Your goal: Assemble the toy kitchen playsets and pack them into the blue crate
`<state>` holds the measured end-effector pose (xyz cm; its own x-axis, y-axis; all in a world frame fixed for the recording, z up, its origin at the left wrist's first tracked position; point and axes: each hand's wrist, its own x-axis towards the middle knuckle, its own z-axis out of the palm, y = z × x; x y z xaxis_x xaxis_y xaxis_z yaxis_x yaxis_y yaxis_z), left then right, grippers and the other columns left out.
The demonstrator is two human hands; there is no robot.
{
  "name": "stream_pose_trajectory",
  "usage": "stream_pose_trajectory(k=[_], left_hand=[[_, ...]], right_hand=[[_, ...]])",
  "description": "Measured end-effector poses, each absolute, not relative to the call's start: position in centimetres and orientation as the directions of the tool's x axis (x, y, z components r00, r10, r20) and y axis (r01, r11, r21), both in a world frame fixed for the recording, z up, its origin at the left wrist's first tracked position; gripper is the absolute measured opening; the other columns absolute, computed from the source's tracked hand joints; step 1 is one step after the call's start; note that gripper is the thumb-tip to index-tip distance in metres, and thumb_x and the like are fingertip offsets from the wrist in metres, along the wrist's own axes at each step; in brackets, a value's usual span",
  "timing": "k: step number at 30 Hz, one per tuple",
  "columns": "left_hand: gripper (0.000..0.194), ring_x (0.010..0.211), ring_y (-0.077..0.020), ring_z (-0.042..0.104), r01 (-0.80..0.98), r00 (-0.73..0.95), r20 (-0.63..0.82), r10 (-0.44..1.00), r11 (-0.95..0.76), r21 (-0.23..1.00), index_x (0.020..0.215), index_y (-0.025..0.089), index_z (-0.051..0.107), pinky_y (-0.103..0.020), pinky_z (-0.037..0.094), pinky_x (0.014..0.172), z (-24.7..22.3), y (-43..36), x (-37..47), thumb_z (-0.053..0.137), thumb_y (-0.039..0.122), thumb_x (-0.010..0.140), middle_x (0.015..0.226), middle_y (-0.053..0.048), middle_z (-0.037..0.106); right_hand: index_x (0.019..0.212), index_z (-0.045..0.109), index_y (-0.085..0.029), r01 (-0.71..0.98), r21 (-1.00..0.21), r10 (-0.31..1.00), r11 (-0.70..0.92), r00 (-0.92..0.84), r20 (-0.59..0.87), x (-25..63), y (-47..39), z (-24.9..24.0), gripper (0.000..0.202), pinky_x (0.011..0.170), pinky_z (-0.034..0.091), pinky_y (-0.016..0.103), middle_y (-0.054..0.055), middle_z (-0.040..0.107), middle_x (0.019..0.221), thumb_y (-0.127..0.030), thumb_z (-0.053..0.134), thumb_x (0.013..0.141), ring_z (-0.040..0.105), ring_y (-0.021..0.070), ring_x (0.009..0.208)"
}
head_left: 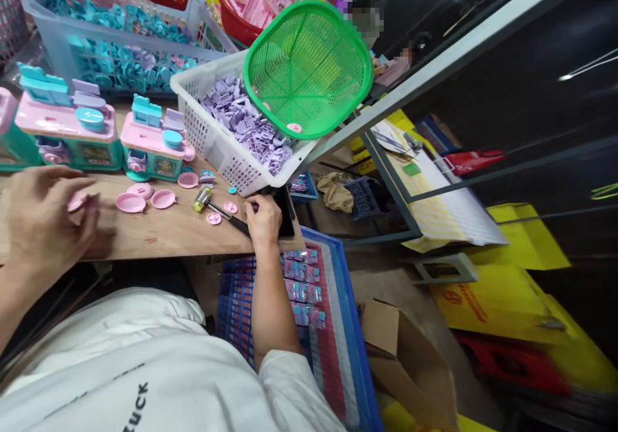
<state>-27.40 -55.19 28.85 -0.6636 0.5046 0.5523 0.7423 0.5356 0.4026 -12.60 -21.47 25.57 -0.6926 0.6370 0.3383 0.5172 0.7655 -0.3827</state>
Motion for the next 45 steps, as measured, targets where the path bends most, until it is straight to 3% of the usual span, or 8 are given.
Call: stream_pose_trajectory(k=[7,15,20,25,30,34,39,45], left_hand=[[0.048,0.119,-0.0319,0.057,0.814,-0.579,0.471,0.666,0.504,0.289,0.112,0.008,0.071,-0.049,0.047,0.086,27.6,-52.1,-28.1,0.041,0.045,0.105,0.114,-0.01,0.063],[0.032,0.103,-0.0328,0.052,0.866,-0.49,0.459,0.741,0.475,0.158,0.113,0.011,0.074,-0.048,0.049,0.089,28.0,-50.4,-28.1,0.053,0.032,0.101,0.116,-0.019,0.066],[0.034,0.105,-0.0313,0.056,0.979,-0.19,0.296,0.936,0.158,0.129,0.114,0.014,0.073,-0.046,0.042,0.093,29.5,-47.3,-28.2,0.055,0.013,0.085,0.117,-0.016,0.067],[0.018,0.085,-0.0273,0.053,0.985,-0.164,0.049,0.985,0.16,0.067,0.091,0.015,0.07,-0.042,0.041,0.081,30.4,-46.4,-28.6,0.066,0.016,0.073,0.091,-0.014,0.066],[0.027,0.077,-0.0221,0.056,0.918,-0.358,0.235,0.904,0.294,0.267,0.105,0.012,0.071,-0.034,0.042,0.068,28.9,-46.7,-28.5,0.048,0.019,0.093,0.096,-0.014,0.068],[0.04,0.071,-0.0203,0.061,0.766,-0.563,0.334,0.756,0.326,0.554,0.12,0.014,0.071,-0.032,0.046,0.069,28.1,-47.1,-27.6,0.044,0.033,0.099,0.091,-0.01,0.071],[0.04,0.069,-0.0183,0.061,0.495,-0.729,0.177,0.662,0.33,0.804,0.106,0.016,0.075,-0.029,0.046,0.065,27.9,-47.5,-26.5,0.053,0.047,0.093,0.083,-0.007,0.07],[0.038,0.062,-0.0147,0.055,0.435,-0.755,0.185,0.629,0.27,0.859,0.09,0.016,0.074,-0.025,0.042,0.059,27.8,-47.0,-25.8,0.059,0.05,0.089,0.074,-0.004,0.068]], right_hand=[[0.098,0.073,-0.015,0.225,-0.675,0.657,0.703,-0.57,0.494,-11.8,-23.7,26.4,0.014,0.077,0.06,0.03,0.007,0.076,0.088,-0.026,0.067,0.092,0.071,0.0176,0.075],[0.109,0.077,-0.02,-0.087,-0.632,0.257,0.77,-0.865,0.432,-14.0,-31.2,26.2,0.021,0.079,0.058,0.025,0.006,0.074,0.094,-0.027,0.059,0.103,0.07,0.0148,0.083],[0.105,0.077,-0.018,-0.099,-0.59,0.192,0.801,-0.891,0.411,-14.7,-32.5,25.1,0.026,0.088,0.056,0.03,0.009,0.073,0.095,-0.024,0.053,0.105,0.07,0.0181,0.089],[0.109,0.078,-0.02,-0.038,-0.586,0.2,0.81,-0.92,0.337,-13.9,-32.1,25.4,0.024,0.091,0.055,0.03,0.009,0.074,0.1,-0.024,0.055,0.105,0.07,0.0186,0.093],[0.119,0.074,-0.014,-0.119,-0.591,0.076,0.798,-0.953,0.295,-13.5,-31.1,26.1,0.022,0.092,0.056,0.028,0.01,0.073,0.102,-0.018,0.062,0.102,0.071,0.018,0.096],[0.103,0.077,-0.016,-0.146,-0.503,0.024,0.852,-0.948,0.316,-13.8,-30.7,26.1,0.015,0.091,0.055,0.031,0.009,0.073,0.095,-0.021,0.062,0.102,0.069,0.0201,0.094],[0.092,0.073,-0.018,-0.114,-0.627,0.227,0.771,-0.87,0.437,-13.9,-31.8,26.5,0.018,0.08,0.057,0.028,0.006,0.069,0.089,-0.027,0.061,0.102,0.067,0.0159,0.082],[0.091,0.068,-0.02,-0.136,-0.801,0.45,0.583,-0.767,0.458,-14.5,-33.5,26.5,0.014,0.08,0.06,0.028,0.004,0.073,0.089,-0.03,0.061,0.098,0.071,0.0155,0.083]])
